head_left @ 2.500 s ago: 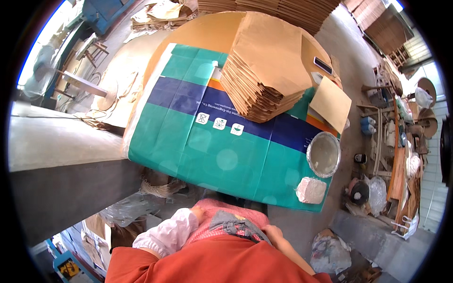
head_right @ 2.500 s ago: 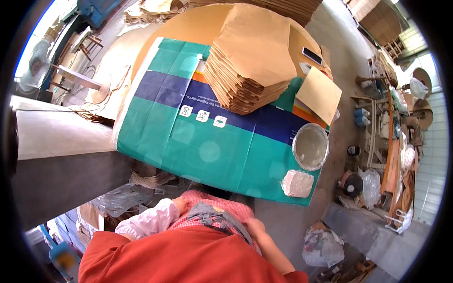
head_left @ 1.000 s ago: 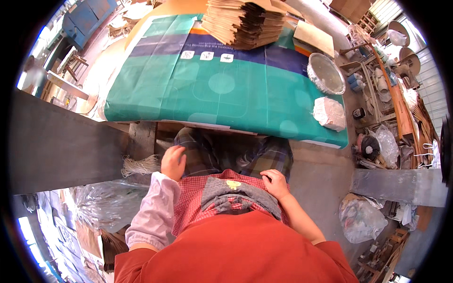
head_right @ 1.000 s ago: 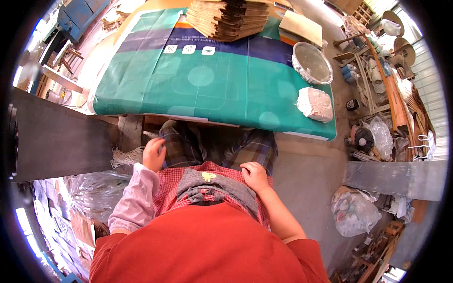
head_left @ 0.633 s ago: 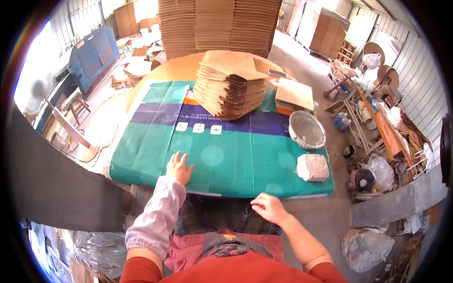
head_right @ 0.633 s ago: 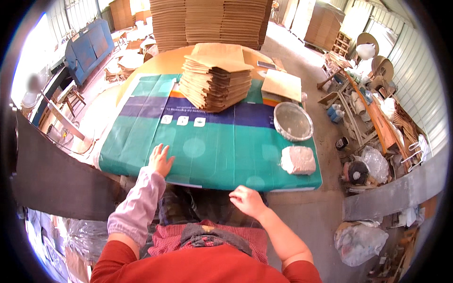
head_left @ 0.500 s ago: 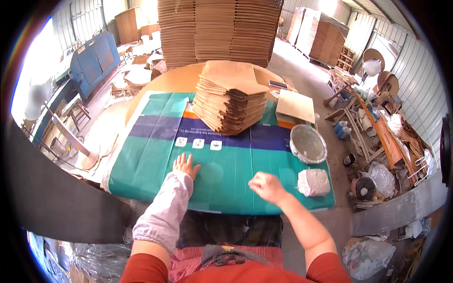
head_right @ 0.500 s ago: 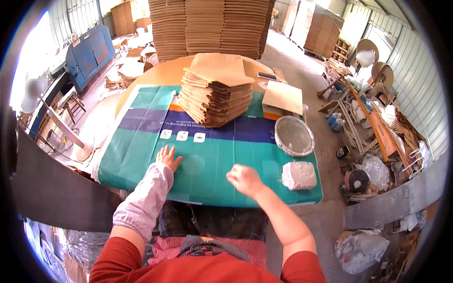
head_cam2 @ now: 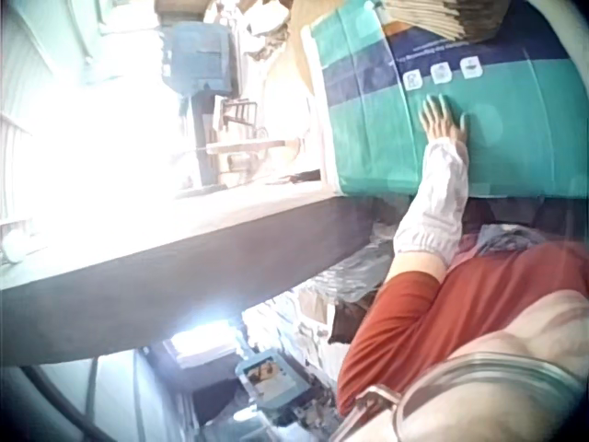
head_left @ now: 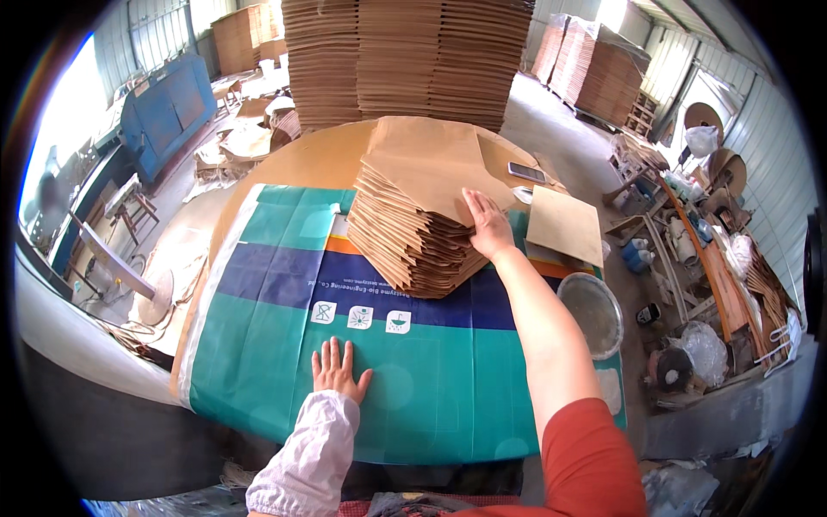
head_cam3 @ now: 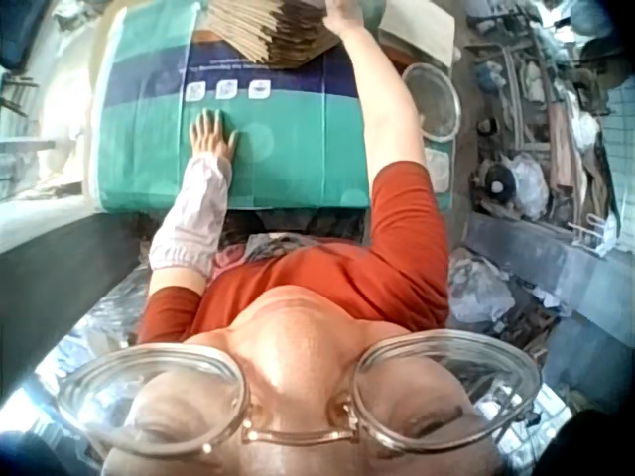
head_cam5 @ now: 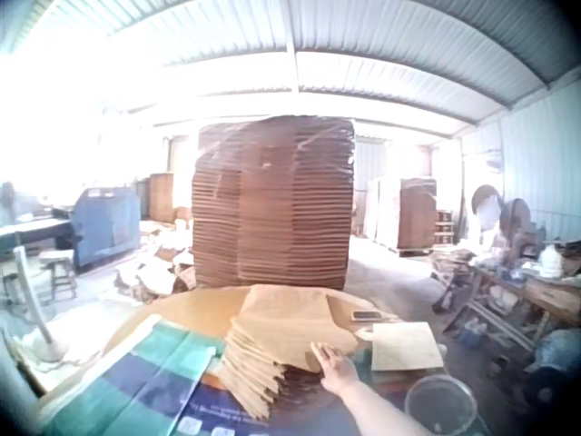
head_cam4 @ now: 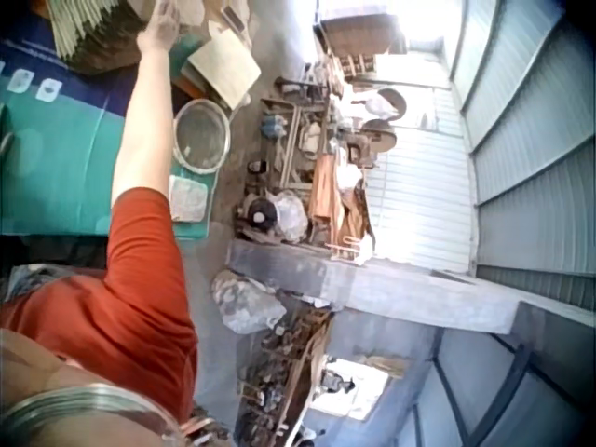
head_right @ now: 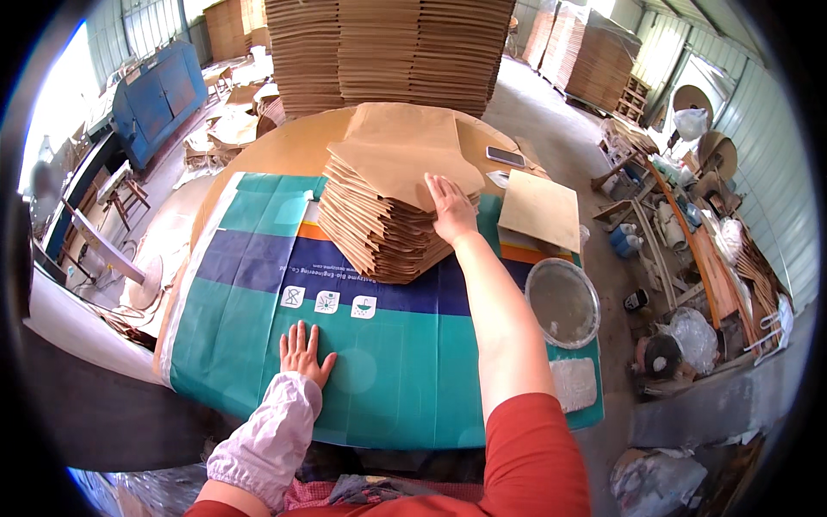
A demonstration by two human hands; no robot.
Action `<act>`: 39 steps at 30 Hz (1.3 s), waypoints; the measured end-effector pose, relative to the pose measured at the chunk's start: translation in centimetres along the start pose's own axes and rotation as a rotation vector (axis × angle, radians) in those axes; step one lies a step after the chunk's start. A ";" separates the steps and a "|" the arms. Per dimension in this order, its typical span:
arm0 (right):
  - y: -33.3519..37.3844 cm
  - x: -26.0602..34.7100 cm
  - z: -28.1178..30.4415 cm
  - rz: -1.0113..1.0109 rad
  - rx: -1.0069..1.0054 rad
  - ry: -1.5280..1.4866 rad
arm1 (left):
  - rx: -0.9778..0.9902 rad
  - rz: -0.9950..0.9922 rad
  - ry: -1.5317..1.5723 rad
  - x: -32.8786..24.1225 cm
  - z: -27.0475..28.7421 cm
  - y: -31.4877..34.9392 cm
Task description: The person scoops a liquid from a bucket into a metal bowl, carries it to a worktable, and uses a brush to apply the liquid to the seams of brown paper bags. They fold and press the seams to adhere them, repeating the process on multiple bags.
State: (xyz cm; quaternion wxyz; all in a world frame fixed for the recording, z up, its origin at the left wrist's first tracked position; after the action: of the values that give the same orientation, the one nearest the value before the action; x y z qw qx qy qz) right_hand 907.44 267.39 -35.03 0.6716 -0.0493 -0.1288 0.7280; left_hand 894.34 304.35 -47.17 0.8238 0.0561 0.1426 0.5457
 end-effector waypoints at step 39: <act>33.0 3.2 -5.3 -0.817 -0.090 -1.209 | -0.138 -0.034 1.187 2.3 -2.7 1.3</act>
State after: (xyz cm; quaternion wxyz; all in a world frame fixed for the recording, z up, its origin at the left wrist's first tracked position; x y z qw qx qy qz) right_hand 876.57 269.08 -48.19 0.6986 0.3856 -0.5150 0.3132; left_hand 893.21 306.78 -49.85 0.6137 -0.3143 0.5437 0.4785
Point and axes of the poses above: each hand's wrist, its own y-axis away from the middle knuckle, its own z-axis out of the back of the hand, x = y × z, the point moved 5 cm from there along -y, towards the middle knuckle, and after that the axes turned 15 degrees about x, right-handed, at the moved point
